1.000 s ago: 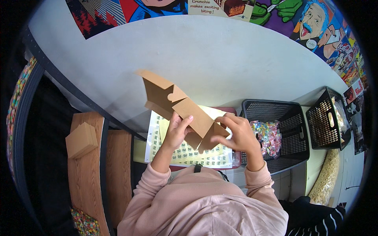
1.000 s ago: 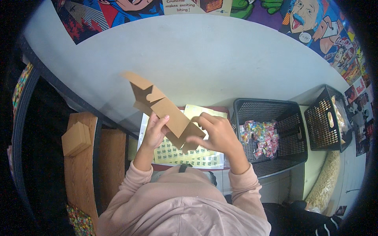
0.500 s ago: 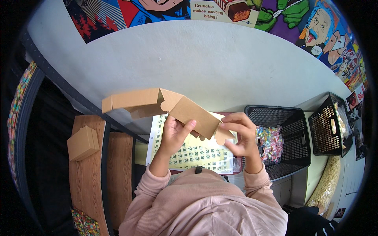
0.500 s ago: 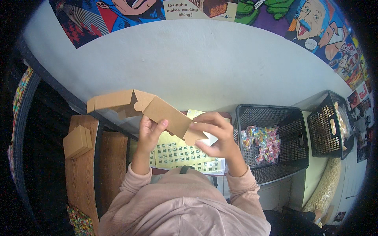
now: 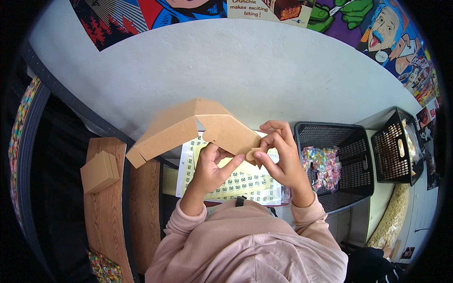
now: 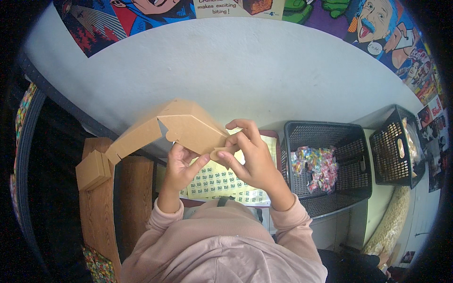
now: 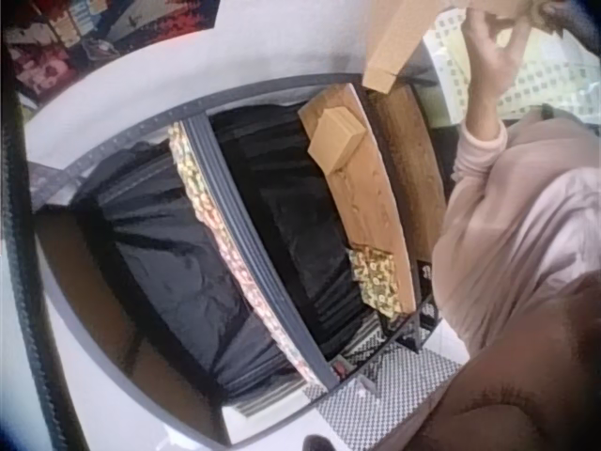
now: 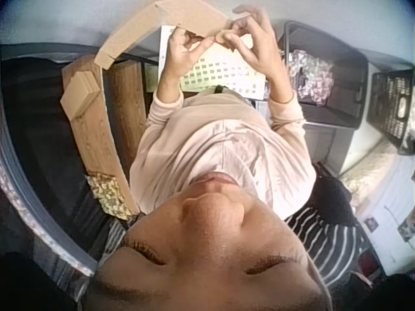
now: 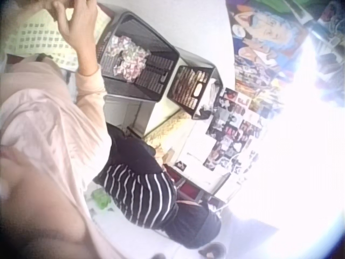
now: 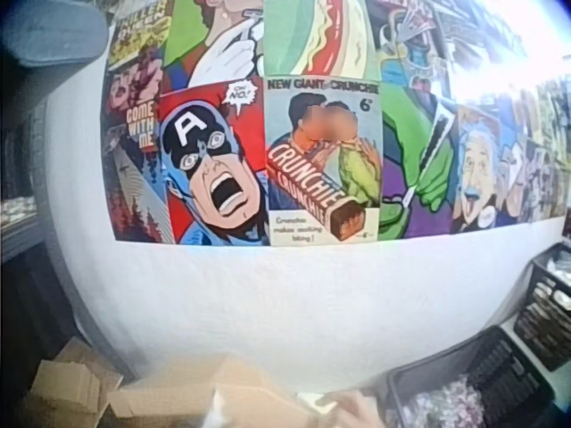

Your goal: The person assembles a flat cardboard box by folding its sides and tucking in the tabs to form a rectangular container. They then place a small bag of colorful candies into the assembled box and close the lid.

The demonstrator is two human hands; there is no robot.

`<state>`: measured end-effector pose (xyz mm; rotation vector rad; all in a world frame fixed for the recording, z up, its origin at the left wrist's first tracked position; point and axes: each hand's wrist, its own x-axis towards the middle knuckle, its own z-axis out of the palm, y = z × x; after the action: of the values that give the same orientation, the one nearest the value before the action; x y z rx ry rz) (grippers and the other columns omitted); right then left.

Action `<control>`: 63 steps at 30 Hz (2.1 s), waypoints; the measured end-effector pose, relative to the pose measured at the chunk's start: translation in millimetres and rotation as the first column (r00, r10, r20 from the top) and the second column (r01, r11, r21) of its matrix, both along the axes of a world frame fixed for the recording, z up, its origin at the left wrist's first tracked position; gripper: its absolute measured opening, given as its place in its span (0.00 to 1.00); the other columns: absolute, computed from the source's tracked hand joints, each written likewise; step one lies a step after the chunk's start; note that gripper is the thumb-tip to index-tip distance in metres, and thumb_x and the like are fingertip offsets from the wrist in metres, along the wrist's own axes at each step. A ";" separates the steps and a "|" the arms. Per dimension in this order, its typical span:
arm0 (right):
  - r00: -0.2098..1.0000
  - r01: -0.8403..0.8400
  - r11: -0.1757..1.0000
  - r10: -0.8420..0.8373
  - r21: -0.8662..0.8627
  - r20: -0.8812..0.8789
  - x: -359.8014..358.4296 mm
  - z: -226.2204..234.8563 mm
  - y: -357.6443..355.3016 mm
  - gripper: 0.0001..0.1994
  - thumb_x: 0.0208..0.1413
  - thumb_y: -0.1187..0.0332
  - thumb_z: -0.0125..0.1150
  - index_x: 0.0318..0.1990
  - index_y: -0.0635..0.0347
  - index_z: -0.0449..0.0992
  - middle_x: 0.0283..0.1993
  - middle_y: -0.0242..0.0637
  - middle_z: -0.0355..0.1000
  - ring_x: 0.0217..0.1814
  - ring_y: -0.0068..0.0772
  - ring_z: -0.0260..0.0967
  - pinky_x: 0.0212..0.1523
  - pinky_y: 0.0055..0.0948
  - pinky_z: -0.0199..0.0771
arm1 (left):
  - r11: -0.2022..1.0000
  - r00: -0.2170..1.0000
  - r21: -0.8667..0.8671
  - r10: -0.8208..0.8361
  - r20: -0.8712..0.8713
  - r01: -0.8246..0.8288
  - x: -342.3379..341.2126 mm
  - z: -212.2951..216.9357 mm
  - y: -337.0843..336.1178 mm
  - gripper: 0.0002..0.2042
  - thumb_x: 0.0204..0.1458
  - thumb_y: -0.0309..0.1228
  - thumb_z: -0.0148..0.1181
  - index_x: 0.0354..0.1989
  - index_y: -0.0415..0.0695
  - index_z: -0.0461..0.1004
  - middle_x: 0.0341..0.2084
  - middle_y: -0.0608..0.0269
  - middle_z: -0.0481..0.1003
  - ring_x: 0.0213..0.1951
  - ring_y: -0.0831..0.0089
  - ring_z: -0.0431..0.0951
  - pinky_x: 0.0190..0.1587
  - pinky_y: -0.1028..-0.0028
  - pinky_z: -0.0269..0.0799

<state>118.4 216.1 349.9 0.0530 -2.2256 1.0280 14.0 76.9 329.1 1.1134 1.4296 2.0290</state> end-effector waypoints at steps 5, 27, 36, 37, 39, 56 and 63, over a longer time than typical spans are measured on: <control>0.999 0.043 0.998 -0.043 0.047 -0.009 -1.1 2.4 -7.0 0.12 0.43 0.70 0.62 0.26 0.69 0.65 0.43 0.47 0.59 0.26 0.28 0.67 0.26 0.25 0.69 | 1.000 1.000 0.003 0.016 0.015 -0.016 0.0 -4.6 -3.8 0.14 0.46 0.20 0.56 0.41 0.33 0.63 0.34 0.56 0.72 0.38 0.72 0.74 0.41 0.74 0.70; 0.895 0.444 0.855 -0.409 0.267 -0.178 -13.0 -12.8 -26.1 0.15 0.38 0.66 0.66 0.23 0.66 0.66 0.39 0.41 0.63 0.20 0.28 0.65 0.17 0.23 0.65 | 0.993 0.996 -0.088 0.071 -0.062 -0.076 4.4 -6.6 -11.4 0.18 0.46 0.18 0.54 0.45 0.34 0.57 0.41 0.50 0.68 0.46 0.68 0.69 0.48 0.71 0.64; 0.888 0.459 0.835 -0.425 0.305 -0.173 -14.9 -15.7 -27.2 0.15 0.38 0.65 0.65 0.23 0.65 0.65 0.39 0.41 0.63 0.20 0.29 0.64 0.17 0.24 0.64 | 0.982 0.985 -0.092 0.161 -0.061 -0.166 4.8 -8.6 -10.5 0.14 0.46 0.21 0.57 0.39 0.33 0.60 0.34 0.52 0.72 0.37 0.70 0.73 0.40 0.74 0.68; 0.888 0.460 0.834 -0.426 0.304 -0.174 -15.0 -16.1 -27.3 0.15 0.38 0.65 0.65 0.23 0.65 0.65 0.39 0.41 0.63 0.20 0.29 0.64 0.17 0.24 0.64 | 0.981 0.986 -0.098 0.160 -0.057 -0.165 4.5 -7.0 -10.4 0.14 0.45 0.21 0.57 0.39 0.33 0.60 0.34 0.52 0.72 0.37 0.70 0.73 0.40 0.74 0.68; 0.888 0.460 0.830 -0.429 0.315 -0.167 -15.1 -15.8 -27.2 0.15 0.38 0.66 0.65 0.23 0.64 0.65 0.39 0.41 0.63 0.21 0.29 0.65 0.18 0.24 0.64 | 0.981 0.987 -0.114 0.155 -0.048 -0.160 4.2 -3.3 -9.9 0.14 0.45 0.21 0.57 0.38 0.33 0.60 0.33 0.52 0.72 0.37 0.70 0.73 0.40 0.74 0.68; 0.998 0.037 0.973 -0.023 -0.226 0.065 -8.5 -19.2 -13.3 0.09 0.51 0.70 0.52 0.31 0.70 0.66 0.40 0.41 0.58 0.29 0.23 0.63 0.27 0.22 0.66 | 0.985 0.989 -0.112 0.120 -0.091 -0.130 0.8 -12.6 -7.0 0.16 0.45 0.21 0.58 0.40 0.32 0.59 0.32 0.54 0.72 0.34 0.73 0.74 0.35 0.77 0.69; 0.989 0.097 0.970 -0.070 -0.221 0.129 -7.2 -10.7 -15.7 0.07 0.47 0.73 0.56 0.27 0.68 0.68 0.39 0.39 0.59 0.31 0.24 0.62 0.30 0.21 0.66 | 0.983 0.998 -0.171 0.058 -0.034 -0.063 -0.4 -6.0 -7.9 0.19 0.45 0.20 0.57 0.44 0.33 0.58 0.34 0.56 0.71 0.36 0.73 0.74 0.36 0.77 0.70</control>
<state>111.2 200.4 339.2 -0.2067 -2.1807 1.2601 13.6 69.1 323.0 1.0420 1.6370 1.8947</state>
